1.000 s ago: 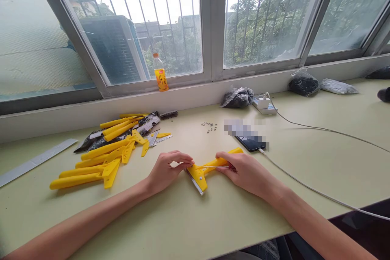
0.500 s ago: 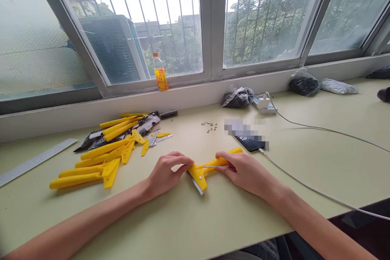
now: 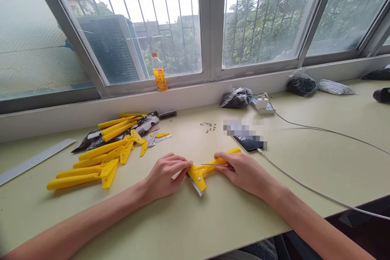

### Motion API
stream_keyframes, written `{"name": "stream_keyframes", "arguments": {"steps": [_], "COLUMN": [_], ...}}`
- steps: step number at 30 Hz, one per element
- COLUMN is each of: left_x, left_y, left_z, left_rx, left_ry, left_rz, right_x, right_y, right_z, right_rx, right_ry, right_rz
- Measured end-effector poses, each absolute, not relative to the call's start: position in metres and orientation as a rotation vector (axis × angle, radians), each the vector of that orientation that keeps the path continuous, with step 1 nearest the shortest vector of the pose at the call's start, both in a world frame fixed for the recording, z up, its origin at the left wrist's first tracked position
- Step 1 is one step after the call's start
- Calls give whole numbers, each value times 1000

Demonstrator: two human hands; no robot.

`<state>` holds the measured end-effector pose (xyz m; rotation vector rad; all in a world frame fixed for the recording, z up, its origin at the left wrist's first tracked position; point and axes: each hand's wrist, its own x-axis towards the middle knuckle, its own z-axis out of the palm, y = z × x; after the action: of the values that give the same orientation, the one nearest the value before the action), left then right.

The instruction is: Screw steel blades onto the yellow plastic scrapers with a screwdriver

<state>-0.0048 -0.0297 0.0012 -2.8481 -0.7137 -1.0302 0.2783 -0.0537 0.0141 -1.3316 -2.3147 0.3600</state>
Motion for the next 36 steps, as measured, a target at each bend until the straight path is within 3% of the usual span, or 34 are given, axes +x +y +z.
{"name": "stream_keyframes", "arguments": {"steps": [14, 28, 36], "left_x": [-16, -17, -15], "left_y": [-32, -29, -28], "left_z": [11, 11, 11], "left_rx": [-2989, -3140, -3052], "left_ry": [-805, -821, -982], "left_rz": [-1028, -885, -1063], "right_x": [278, 271, 266], "right_y": [-53, -53, -55], "right_z": [13, 9, 12], "right_rx": [-1298, -1558, -1660], "right_ry": [-2395, -2397, -2362], "right_rz": [243, -90, -130]}}
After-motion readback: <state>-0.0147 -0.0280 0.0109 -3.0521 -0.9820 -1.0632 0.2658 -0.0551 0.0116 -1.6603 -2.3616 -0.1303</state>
